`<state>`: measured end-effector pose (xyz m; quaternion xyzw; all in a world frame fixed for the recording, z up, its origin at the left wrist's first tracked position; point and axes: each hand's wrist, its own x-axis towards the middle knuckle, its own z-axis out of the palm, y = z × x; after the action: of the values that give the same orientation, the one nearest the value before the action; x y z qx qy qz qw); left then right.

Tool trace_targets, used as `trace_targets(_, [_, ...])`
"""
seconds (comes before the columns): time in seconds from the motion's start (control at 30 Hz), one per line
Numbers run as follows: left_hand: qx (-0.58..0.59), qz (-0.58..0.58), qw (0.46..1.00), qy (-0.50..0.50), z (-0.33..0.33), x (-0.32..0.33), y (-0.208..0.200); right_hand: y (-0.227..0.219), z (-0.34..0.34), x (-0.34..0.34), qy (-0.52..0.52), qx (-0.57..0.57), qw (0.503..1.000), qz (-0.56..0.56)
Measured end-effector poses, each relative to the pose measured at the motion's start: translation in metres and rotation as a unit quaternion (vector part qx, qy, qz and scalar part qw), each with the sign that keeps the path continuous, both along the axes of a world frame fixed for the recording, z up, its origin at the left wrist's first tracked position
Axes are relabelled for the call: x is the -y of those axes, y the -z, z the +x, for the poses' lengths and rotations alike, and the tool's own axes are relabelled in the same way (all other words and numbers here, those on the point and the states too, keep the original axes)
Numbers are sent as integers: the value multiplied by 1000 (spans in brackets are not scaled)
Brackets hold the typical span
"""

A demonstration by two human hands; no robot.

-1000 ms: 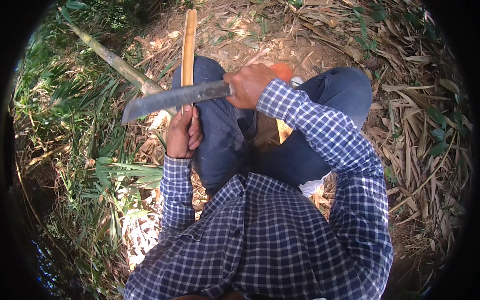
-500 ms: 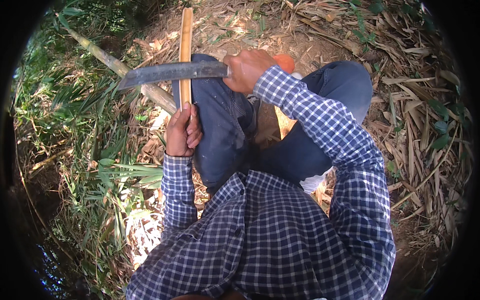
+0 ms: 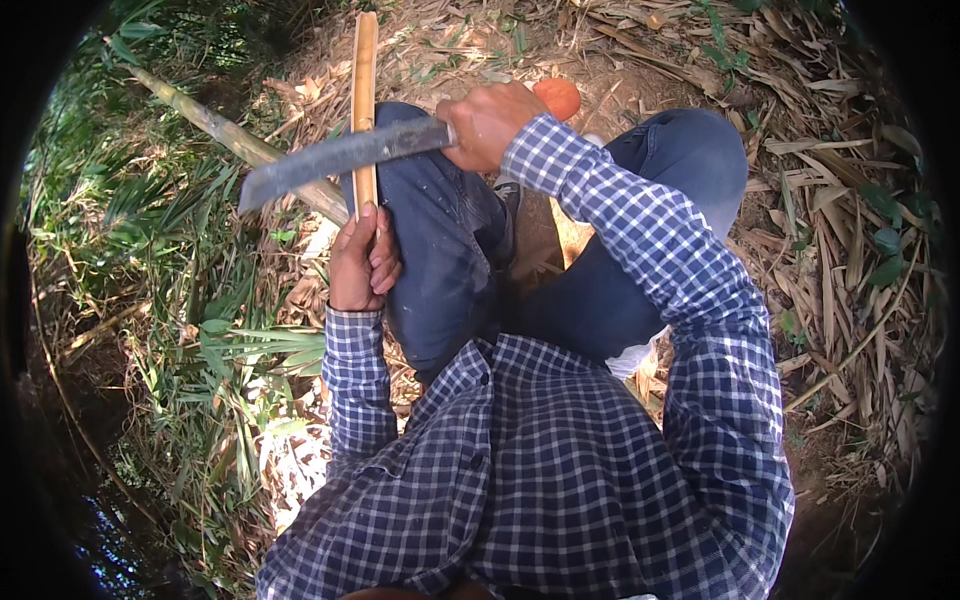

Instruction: The person sits on the ground and uses a curved blade to shave a long piece of bamboo. They hold the bamboo vertically against their leg and repeatedly scrape the surface to remove the outer layer.

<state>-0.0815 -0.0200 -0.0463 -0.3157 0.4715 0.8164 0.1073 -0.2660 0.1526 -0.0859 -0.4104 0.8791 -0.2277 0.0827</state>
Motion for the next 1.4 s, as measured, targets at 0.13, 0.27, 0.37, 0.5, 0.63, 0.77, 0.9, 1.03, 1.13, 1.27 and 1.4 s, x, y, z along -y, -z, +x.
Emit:
trace_targets(0.13, [-8, -1, 1000, 4, -1, 0, -1, -1, 9, -3, -23, 28, 999, 9])
trace_targets(0.27, [1, -14, 1000, 7, -3, -1, -6, 3, -6, -2, 3, -8, 999, 36])
trace_targets(0.37, [1, -9, 1000, 9, 3, 0, -3, 0, -10, -4, 10, 11, 1000, 8])
trace_targets(0.5, [-1, 1, 1000, 10, 6, 2, -2, 10, -8, -5, -30, 21, 999, 36])
trace_targets(0.63, [0, -14, 1000, 17, 6, 2, -4, 6, -21, -4, 49, 4, 999, 22])
trace_targets(0.77, [-7, -8, 1000, 29, 11, 5, -2, 3, -18, -7, -25, -21, 999, 22])
trace_targets(0.9, [9, -25, 999, 30, 11, 2, -6, 17, -36, -7, 77, -8, 997, 9])
trace_targets(1.03, [4, -23, 998, 55, 17, 9, -5, 11, -34, -11, 38, -41, 998, -14])
trace_targets(1.13, [9, -24, 998, 57, 14, 6, -3, 14, -32, -10, 36, -37, 999, 13])
trace_targets(1.27, [9, -29, 999, 40, 15, 6, -4, 14, -29, -2, 35, -33, 999, 15])
trace_targets(1.4, [4, -23, 999, 35, 17, 8, 2, 11, -23, -8, -10, -39, 999, 10])
